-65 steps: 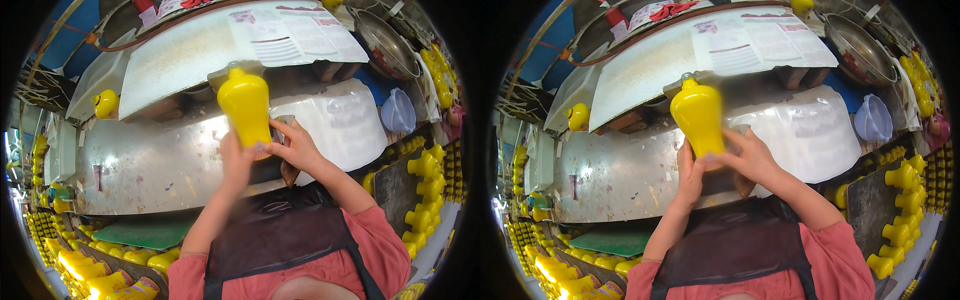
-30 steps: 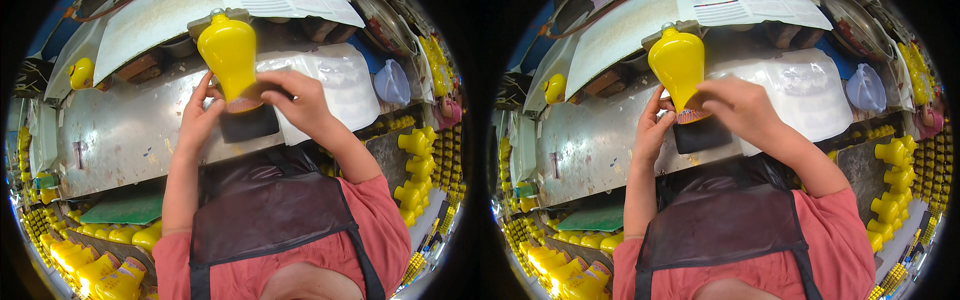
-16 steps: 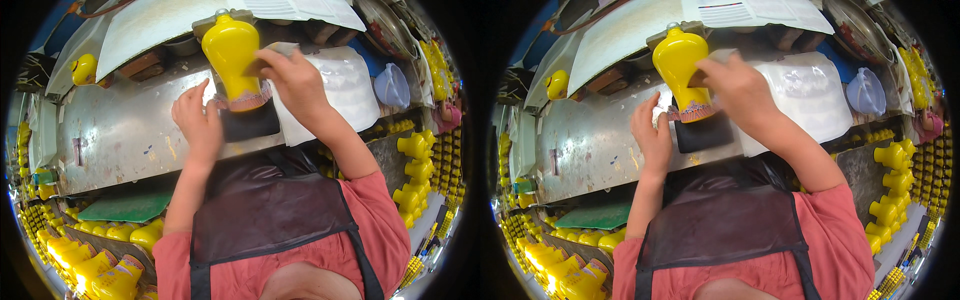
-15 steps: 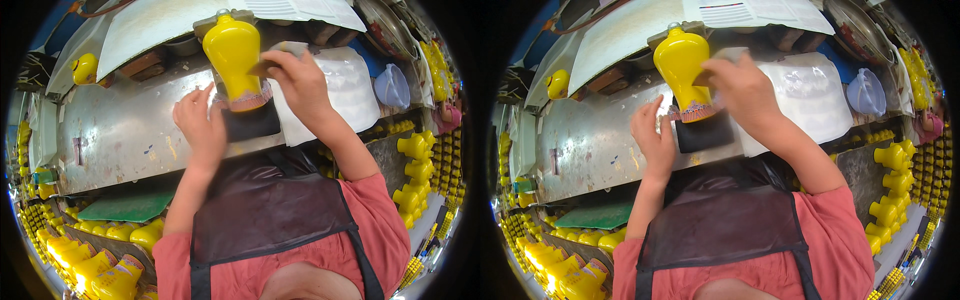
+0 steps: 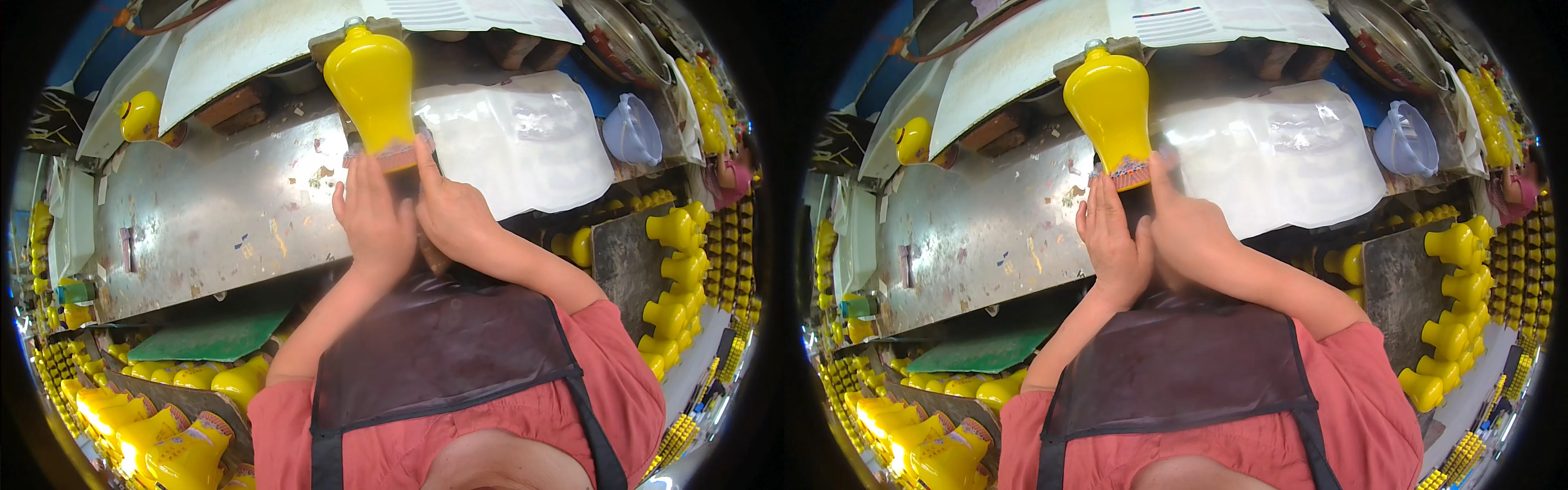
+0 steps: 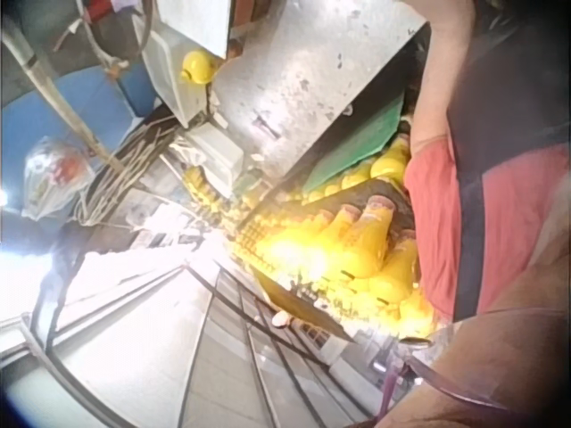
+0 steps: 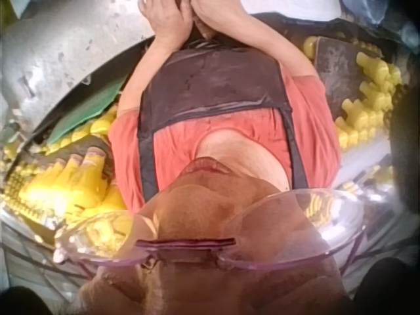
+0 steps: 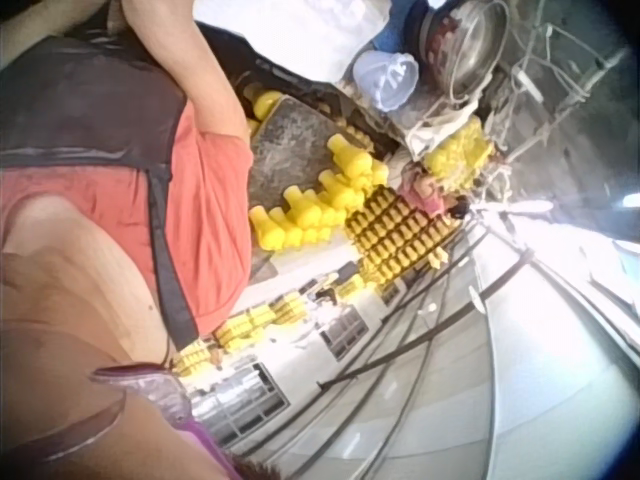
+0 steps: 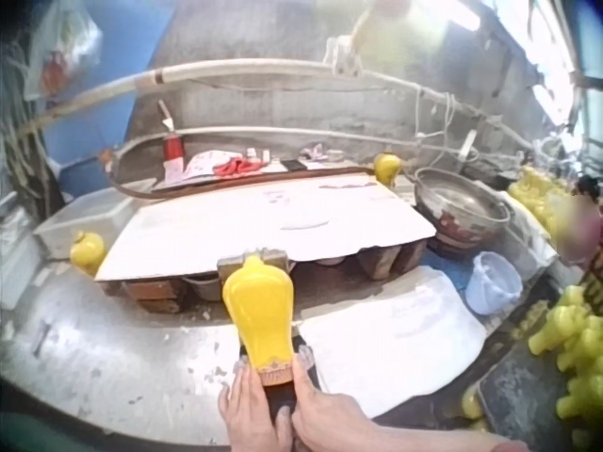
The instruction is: The person applies small decorative stickers to the surface of a yellow plastic object, smoothing each one with their fingers. They rotate the object to reach different areas and continue applying stickers across its body.
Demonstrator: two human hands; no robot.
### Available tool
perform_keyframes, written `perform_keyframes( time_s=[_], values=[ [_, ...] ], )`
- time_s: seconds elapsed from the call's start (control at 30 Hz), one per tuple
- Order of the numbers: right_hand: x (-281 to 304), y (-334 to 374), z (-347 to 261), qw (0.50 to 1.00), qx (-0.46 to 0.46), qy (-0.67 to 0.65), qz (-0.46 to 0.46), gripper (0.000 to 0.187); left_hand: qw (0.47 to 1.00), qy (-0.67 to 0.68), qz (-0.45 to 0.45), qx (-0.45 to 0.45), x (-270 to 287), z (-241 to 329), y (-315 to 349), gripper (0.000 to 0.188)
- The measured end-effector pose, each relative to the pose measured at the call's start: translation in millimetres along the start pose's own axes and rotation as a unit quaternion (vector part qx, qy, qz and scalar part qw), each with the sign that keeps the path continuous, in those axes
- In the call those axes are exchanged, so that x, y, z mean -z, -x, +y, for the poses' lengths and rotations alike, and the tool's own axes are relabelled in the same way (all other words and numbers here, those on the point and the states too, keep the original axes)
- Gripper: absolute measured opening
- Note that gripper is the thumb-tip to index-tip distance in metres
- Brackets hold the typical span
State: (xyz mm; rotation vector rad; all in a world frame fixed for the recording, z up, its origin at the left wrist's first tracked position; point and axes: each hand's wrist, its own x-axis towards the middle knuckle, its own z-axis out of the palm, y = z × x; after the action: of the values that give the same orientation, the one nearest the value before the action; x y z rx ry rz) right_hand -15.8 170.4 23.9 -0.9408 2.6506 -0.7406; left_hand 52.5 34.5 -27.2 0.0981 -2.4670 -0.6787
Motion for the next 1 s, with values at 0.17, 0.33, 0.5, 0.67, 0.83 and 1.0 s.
perform_keyframes(
  time_s=[0.17,0.33,0.5,0.67,0.83,1.0],
  values=[
    [0.3,-1.0,-4.8,1.0,0.005,0.023,0.009,0.086,1.0,0.009,0.007,-0.009,-0.1,-1.9,-0.4,0.078],
    [-5.5,0.1,-0.7,0.999,0.028,0.03,0.028,0.086,1.0,0.021,0.016,-0.015,-2.1,-6.6,-0.7,0.079],
    [-9.9,0.4,-0.8,0.999,-0.04,0.027,-0.013,0.084,0.999,0.033,0.018,-0.014,-2.2,-7.4,-1.0,0.081],
    [27.3,-15.9,13.1,0.962,-0.059,-0.265,0.023,0.054,0.999,0.035,0.001,0.01,3.8,-6.9,0.2,0.081],
    [46.7,-29.2,33.3,0.839,-0.097,-0.532,0.061,0.022,0.999,0.029,-0.027,0.016,6.2,-7.9,0.8,0.081],
    [27.0,-43.8,23.1,0.95,0.097,-0.18,0.235,0.026,0.999,0.046,-0.012,0.011,3.4,-10.6,0.8,0.081]
  ],
)
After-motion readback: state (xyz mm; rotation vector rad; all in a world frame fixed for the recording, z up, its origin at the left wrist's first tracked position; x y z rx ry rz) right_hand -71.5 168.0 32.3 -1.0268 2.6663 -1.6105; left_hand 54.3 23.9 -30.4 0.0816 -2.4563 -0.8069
